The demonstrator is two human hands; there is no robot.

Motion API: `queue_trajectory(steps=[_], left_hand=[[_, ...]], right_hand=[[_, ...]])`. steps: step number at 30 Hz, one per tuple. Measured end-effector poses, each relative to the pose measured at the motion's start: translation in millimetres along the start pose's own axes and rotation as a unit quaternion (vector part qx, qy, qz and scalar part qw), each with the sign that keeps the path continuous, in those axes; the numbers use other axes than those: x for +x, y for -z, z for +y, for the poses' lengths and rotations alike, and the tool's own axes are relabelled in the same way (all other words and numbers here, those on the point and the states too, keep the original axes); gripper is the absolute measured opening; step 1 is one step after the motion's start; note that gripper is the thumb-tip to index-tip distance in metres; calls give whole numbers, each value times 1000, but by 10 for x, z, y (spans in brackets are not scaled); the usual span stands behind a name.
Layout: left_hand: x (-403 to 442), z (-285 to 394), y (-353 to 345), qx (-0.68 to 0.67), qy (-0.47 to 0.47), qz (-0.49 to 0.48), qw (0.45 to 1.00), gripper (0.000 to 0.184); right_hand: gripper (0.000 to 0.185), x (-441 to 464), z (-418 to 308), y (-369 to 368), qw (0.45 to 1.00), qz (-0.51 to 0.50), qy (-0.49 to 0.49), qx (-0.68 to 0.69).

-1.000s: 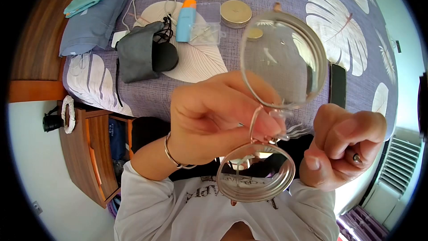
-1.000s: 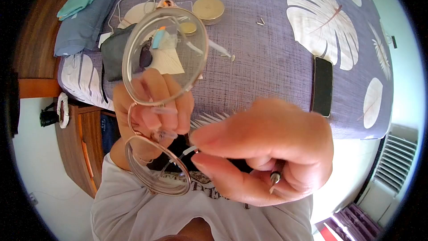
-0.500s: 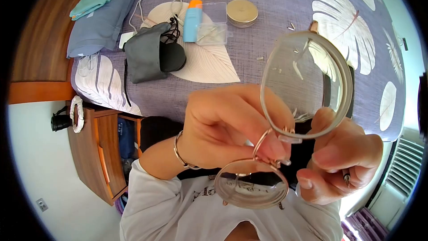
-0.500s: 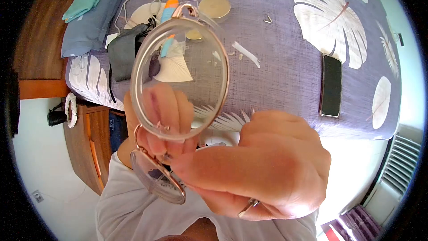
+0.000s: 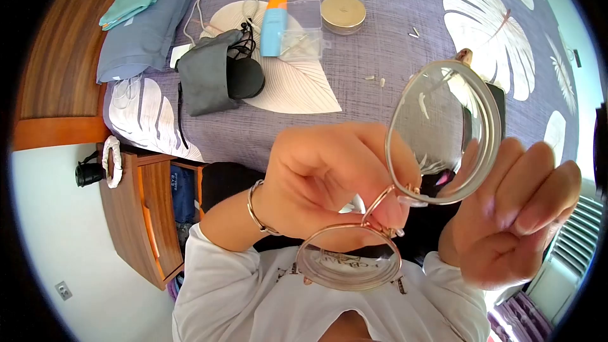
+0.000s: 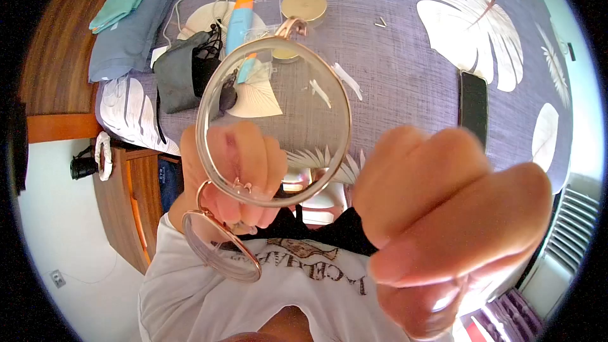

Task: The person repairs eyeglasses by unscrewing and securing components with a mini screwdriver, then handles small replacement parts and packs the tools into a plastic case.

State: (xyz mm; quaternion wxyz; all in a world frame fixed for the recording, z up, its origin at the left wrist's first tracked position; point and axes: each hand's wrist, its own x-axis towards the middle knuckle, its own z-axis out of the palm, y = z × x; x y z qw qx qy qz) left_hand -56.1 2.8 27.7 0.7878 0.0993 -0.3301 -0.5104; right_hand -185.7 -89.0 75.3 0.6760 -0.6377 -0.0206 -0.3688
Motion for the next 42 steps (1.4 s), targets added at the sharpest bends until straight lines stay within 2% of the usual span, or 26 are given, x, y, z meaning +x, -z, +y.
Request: queue_trajectory(steps=[1, 3, 4, 5, 7, 9, 13, 18, 21, 24, 28, 30, 33, 39, 42], left_hand=[[5, 7, 9, 7, 11, -2, 1000, 24], [10, 23, 20, 13, 22, -5, 1000, 25], [14, 33, 20, 20, 32, -8, 999, 25], [13, 36, 24, 22, 37, -9, 999, 24], [10, 39, 38, 26, 54, -10, 998, 24], [8, 19, 38, 24, 65, -10, 998, 24], [21, 7, 34, 31, 65, -21, 997, 23], [29, 5, 32, 40, 73, -33, 996, 21], [26, -2, 33, 26, 72, -18, 997, 20], [32, -11, 52, 49, 48, -49, 996, 21], [26, -20, 41, 35, 42, -41, 998, 21], [26, -17, 36, 35, 41, -46, 997, 21], [13, -18, 7, 33, 48, -26, 998, 20], [2, -12, -8, 32, 54, -15, 998, 20], [-1, -20, -6, 31, 46, -10, 998, 21]], right_hand=[[17, 2, 6, -19, 1000, 13, -12, 3], [18, 23, 69, -102, 976, 110, 91, -164], [19, 37, 78, -196, 966, 174, 102, -161], [19, -2, 55, -160, 966, 174, 101, -162], [17, -98, -23, 20, 992, 92, 51, -69], [17, -108, -103, 113, 999, 8, 1, -31], [17, -59, -53, 123, 993, -67, 47, -80], [26, 59, -121, 126, 974, -169, 33, -150], [24, 72, -83, 94, 977, -152, 61, -139], [20, 79, -51, 92, 969, -154, 95, -170], [17, 53, -27, 30, 974, -115, 102, -164], [15, 38, -58, 9, 977, -95, 75, -173], [14, 89, -105, 73, 968, -154, 57, -188], [14, 64, -43, 36, 972, -128, 88, -178], [15, 64, -94, 99, 968, -161, 53, -185]])
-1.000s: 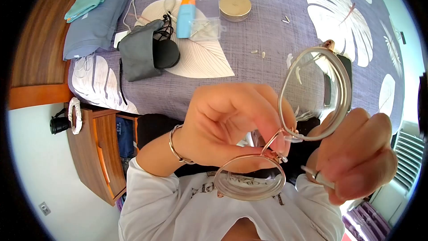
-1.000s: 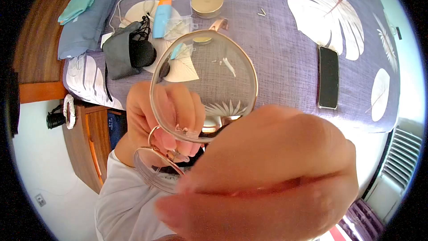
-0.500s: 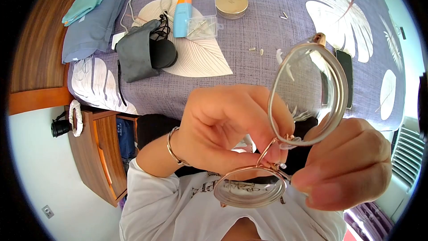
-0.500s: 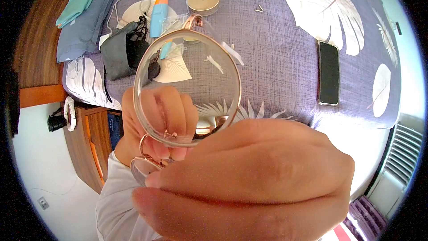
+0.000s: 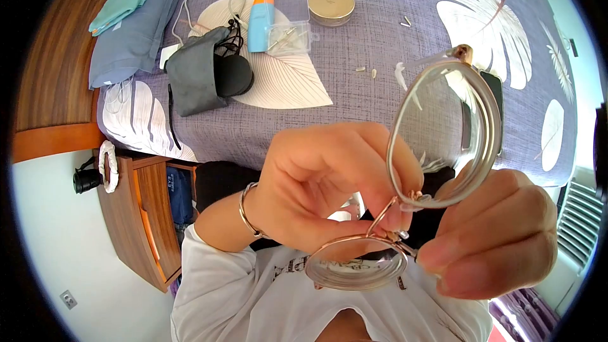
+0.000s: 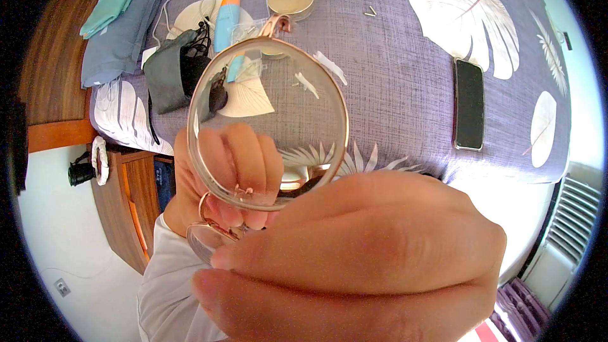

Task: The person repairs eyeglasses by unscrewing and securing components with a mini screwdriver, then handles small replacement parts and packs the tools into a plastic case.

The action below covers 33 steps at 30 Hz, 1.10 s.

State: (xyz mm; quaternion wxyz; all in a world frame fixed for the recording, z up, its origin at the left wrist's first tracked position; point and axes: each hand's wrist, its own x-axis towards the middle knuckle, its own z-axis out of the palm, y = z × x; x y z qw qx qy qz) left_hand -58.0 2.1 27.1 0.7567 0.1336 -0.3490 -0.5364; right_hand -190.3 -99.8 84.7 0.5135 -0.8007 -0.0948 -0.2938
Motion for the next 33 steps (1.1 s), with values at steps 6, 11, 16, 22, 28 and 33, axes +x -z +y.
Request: queue_trajectory(steps=[6, 11, 16, 22, 28, 33], left_hand=[[-5, -8, 3, 0, 4, -4, 1000, 23], [34, -5, -42, 50, 1, 28, 998, 19], [20, 2, 46, 17, 5, -35, 999, 25], [28, -11, 57, 5, 2, -31, 999, 26], [33, -30, 74, 7, -12, -36, 999, 25], [22, -20, 45, -16, 10, -17, 1000, 25]], right_hand=[[19, -1, -37, -29, 999, 35, -13, 11], [24, -11, 7, 7, 1000, 10, 10, -17], [25, -36, 71, -26, 998, 42, 36, 11], [25, -7, 47, 27, 999, -4, 5, -33], [24, 31, 24, 69, 999, -30, -11, -28], [25, 35, 35, 68, 999, -38, -11, -9]])
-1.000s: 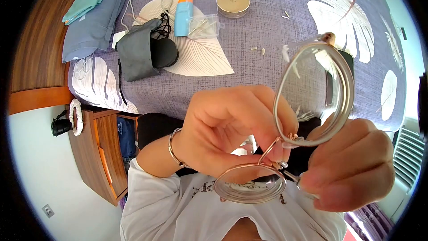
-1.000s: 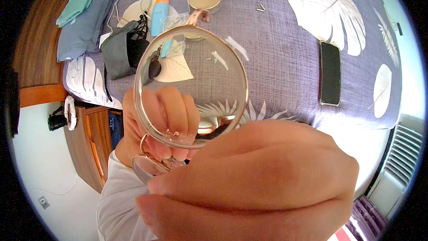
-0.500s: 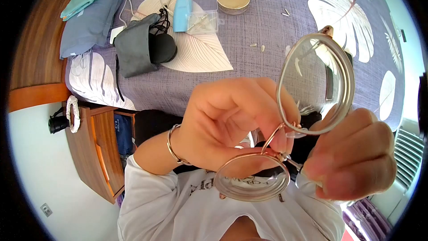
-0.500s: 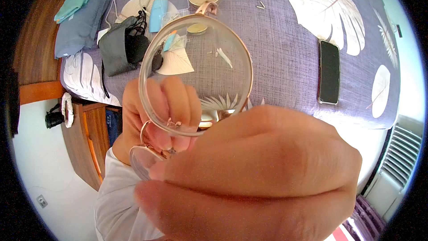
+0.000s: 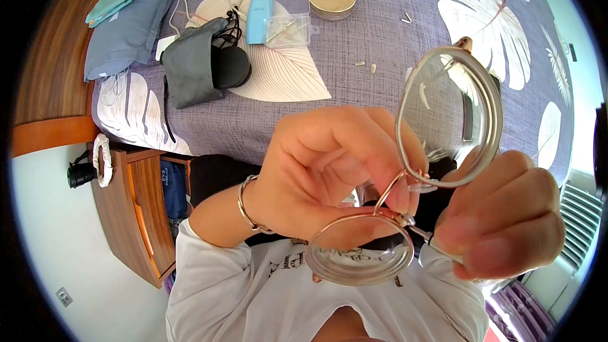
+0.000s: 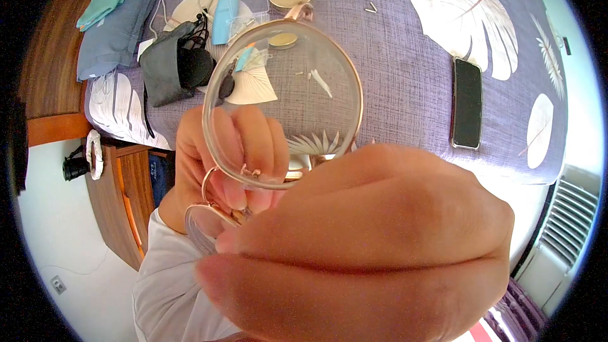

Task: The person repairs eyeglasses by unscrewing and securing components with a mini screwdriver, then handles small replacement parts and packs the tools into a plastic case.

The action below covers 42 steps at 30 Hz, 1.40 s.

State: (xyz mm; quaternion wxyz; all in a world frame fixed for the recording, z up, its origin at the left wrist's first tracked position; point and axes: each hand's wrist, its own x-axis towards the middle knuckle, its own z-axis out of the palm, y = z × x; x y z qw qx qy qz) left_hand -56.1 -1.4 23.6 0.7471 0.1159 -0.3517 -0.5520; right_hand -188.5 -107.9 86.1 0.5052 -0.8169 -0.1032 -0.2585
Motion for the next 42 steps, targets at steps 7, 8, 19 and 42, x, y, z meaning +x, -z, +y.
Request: queue_trajectory(steps=[7, 8, 19, 42], left_hand=[[24, -10, -93, 71, -3, 78, 994, 26], [24, -7, -94, 70, 0, 81, 994, 26], [-15, 2, -35, 37, 9, 50, 998, 20], [26, -44, 22, 74, -62, -13, 995, 23]], right_hand=[[25, 11, -9, -20, 1000, 10, -4, -8], [25, 13, -12, -13, 1000, 5, -6, -9], [23, 5, -2, -6, 1000, 3, -2, -13], [25, -36, -77, -37, 994, 50, -46, -90]])
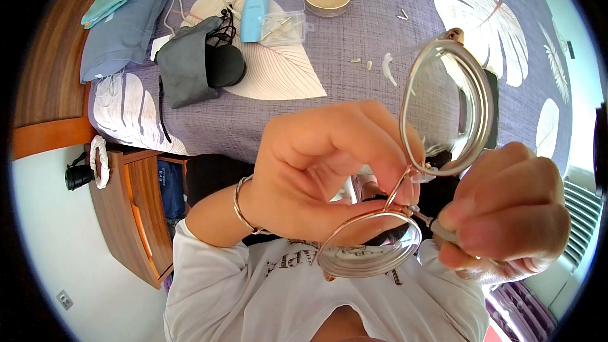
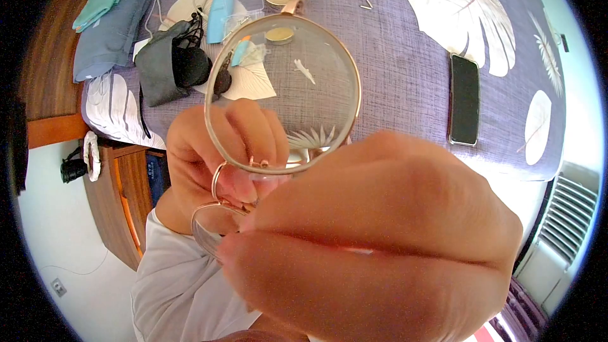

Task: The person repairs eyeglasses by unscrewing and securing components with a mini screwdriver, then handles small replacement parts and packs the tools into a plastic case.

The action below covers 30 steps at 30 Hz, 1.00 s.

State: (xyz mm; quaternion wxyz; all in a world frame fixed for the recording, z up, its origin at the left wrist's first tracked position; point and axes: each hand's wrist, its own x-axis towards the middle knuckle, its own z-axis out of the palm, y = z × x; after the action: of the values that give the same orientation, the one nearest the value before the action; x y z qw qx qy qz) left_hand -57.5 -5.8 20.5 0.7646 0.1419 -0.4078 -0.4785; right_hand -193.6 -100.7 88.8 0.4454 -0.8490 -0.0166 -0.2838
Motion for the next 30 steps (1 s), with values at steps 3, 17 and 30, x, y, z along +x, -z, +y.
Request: queue_trajectory(steps=[3, 17, 30], left_hand=[[-1, 5, 7, 30, -5, -13, 999, 22], [16, 76, 51, 212, -40, -1, 976, 25], [13, 55, 83, 236, -55, -9, 970, 26]], right_hand=[[26, -39, 9, -4, 1000, 12, -14, 19], [28, 26, 61, -71, 998, 14, 0, 60], [29, 1, 116, -92, 995, 30, 11, 95]])
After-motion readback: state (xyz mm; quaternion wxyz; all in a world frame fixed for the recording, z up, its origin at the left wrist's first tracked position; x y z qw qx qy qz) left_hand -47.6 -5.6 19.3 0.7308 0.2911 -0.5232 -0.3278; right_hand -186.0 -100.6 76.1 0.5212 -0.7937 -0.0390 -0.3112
